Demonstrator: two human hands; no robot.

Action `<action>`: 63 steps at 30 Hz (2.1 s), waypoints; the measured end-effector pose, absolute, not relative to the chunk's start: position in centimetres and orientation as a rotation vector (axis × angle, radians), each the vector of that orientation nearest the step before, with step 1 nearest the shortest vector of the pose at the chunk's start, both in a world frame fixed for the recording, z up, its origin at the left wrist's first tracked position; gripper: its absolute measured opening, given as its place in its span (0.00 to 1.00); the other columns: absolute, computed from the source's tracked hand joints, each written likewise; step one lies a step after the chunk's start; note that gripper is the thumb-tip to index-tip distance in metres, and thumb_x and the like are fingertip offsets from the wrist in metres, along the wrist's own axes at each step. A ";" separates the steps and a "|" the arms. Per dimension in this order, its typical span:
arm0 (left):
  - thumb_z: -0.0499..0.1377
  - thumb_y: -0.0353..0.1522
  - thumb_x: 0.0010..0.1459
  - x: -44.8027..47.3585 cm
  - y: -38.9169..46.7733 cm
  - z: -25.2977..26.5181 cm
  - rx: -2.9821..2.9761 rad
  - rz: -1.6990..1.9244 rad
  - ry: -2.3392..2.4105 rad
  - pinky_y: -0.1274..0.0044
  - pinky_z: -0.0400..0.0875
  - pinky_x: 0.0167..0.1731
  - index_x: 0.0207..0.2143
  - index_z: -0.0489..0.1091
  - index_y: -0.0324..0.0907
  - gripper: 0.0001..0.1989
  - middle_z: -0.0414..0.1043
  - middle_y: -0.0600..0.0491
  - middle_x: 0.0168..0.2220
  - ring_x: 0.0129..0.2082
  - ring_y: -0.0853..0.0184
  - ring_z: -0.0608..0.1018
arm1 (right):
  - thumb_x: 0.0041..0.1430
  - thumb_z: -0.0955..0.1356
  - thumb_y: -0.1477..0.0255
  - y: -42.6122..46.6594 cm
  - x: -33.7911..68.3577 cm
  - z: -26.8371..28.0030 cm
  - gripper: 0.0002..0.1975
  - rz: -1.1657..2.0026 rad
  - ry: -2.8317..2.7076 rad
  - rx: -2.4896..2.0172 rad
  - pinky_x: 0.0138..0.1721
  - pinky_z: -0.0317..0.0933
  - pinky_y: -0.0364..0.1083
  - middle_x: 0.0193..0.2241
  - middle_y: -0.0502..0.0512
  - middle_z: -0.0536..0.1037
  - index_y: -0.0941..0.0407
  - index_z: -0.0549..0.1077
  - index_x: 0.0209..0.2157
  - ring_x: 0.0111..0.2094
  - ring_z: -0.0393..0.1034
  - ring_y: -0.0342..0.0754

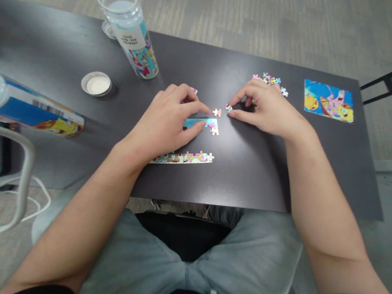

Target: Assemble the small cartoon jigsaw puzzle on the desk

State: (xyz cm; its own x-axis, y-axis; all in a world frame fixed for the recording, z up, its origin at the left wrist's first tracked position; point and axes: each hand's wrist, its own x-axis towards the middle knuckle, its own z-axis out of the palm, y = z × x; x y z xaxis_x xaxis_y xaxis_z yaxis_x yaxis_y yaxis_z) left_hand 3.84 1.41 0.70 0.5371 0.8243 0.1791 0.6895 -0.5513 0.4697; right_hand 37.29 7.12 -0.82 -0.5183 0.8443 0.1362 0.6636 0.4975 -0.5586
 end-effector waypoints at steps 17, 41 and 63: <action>0.71 0.39 0.80 4.1 1.3 1.0 2.388 0.495 1.243 0.43 0.78 0.72 0.59 0.95 0.60 0.13 0.87 0.43 0.62 0.67 0.38 0.84 | 0.68 0.86 0.47 5.0 35.4 2.4 0.18 1.272 -2.283 -1.171 0.39 0.71 0.56 0.39 0.52 0.93 0.45 0.90 0.44 0.35 0.76 0.53; 0.64 0.38 0.84 3.8 1.5 0.7 2.443 0.493 1.261 0.46 0.77 0.69 0.60 0.93 0.57 0.16 0.86 0.44 0.63 0.68 0.39 0.83 | 0.74 0.84 0.58 4.0 33.1 0.9 0.12 1.153 -2.270 -1.087 0.40 0.70 0.51 0.38 0.52 0.89 0.49 0.87 0.45 0.36 0.77 0.51; 0.59 0.42 0.87 4.0 1.3 0.7 2.477 0.482 1.261 0.52 0.75 0.70 0.66 0.90 0.52 0.20 0.85 0.44 0.64 0.65 0.46 0.80 | 0.72 0.86 0.60 4.3 33.6 0.7 0.12 1.084 -2.413 -1.017 0.41 0.66 0.53 0.40 0.50 0.86 0.49 0.86 0.43 0.37 0.74 0.50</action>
State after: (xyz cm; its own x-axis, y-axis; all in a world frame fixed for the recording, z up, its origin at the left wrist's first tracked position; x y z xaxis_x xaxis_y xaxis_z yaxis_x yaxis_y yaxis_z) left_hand 4.05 1.27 0.72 0.5536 0.8188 0.1517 0.7112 -0.5597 0.4254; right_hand 33.58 4.31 0.71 -0.7015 0.7126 -0.0097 0.4806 0.4629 -0.7448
